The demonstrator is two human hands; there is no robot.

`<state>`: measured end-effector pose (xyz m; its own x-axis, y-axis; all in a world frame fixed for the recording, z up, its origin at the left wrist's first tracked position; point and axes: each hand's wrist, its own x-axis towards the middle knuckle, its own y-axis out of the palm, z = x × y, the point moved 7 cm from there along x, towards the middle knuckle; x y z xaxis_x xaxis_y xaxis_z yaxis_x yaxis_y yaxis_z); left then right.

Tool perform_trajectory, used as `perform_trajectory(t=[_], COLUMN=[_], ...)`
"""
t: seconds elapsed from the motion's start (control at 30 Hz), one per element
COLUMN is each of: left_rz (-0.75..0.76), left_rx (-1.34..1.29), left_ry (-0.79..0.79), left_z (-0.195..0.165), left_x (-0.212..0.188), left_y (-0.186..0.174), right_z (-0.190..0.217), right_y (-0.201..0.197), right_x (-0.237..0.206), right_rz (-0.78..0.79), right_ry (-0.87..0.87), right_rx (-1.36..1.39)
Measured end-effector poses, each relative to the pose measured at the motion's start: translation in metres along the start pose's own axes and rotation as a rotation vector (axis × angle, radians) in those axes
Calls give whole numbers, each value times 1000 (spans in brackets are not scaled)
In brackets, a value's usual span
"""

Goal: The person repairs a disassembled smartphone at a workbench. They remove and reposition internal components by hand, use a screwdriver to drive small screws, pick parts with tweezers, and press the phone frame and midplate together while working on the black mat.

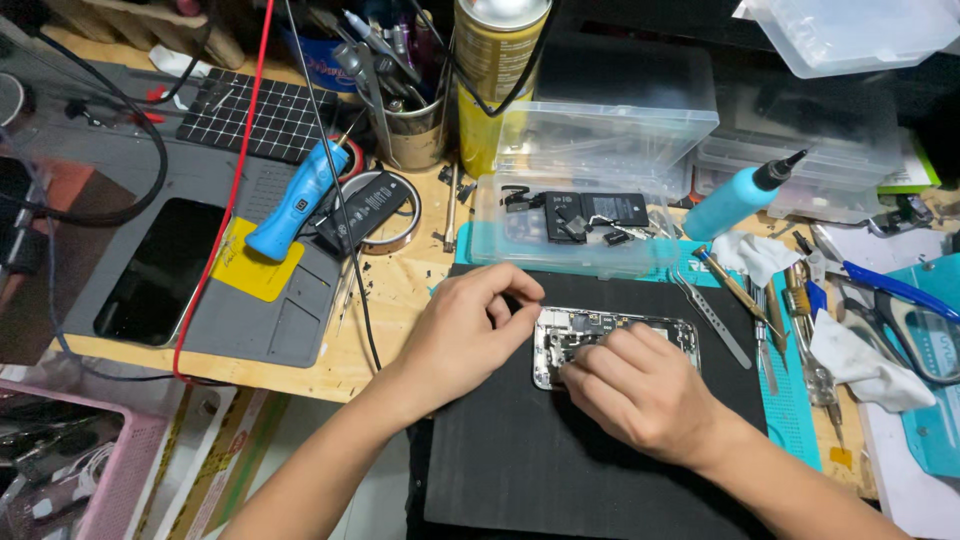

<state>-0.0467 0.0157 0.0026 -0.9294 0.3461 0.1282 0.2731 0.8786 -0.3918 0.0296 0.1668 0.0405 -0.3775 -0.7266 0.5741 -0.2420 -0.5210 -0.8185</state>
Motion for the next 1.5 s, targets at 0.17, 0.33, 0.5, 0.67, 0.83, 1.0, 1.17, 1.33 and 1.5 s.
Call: perform_trajectory(t=[0.17, 0.33, 0.5, 0.67, 0.83, 1.0, 1.17, 1.33, 1.5], left_rz=[83, 157, 191, 204, 215, 199, 202, 220, 217], left_rx=[95, 118, 173, 174, 189, 183, 187, 192, 208], left_ry=[62, 35, 74, 80, 78, 137, 124, 94, 83], left_z=[-2, 6, 7, 6, 4, -1, 0, 1, 1], left_x=[2, 5, 5, 5, 5, 6, 5, 6, 9], left_y=[2, 3, 2, -1, -1, 0, 2, 4, 6], right_z=[-1, -3, -3, -1, 2, -2, -19, -40, -60], right_y=[16, 22, 24, 28, 31, 28, 32, 40, 48], right_x=[1, 4, 10, 15, 16, 16, 10, -3, -8], right_rz=[50, 35, 42, 56, 94, 29, 51, 157, 306], right_ry=[-6, -15, 15, 46, 95, 192, 451, 756, 916], right_rx=[48, 31, 34, 14, -6, 52, 122, 231, 203])
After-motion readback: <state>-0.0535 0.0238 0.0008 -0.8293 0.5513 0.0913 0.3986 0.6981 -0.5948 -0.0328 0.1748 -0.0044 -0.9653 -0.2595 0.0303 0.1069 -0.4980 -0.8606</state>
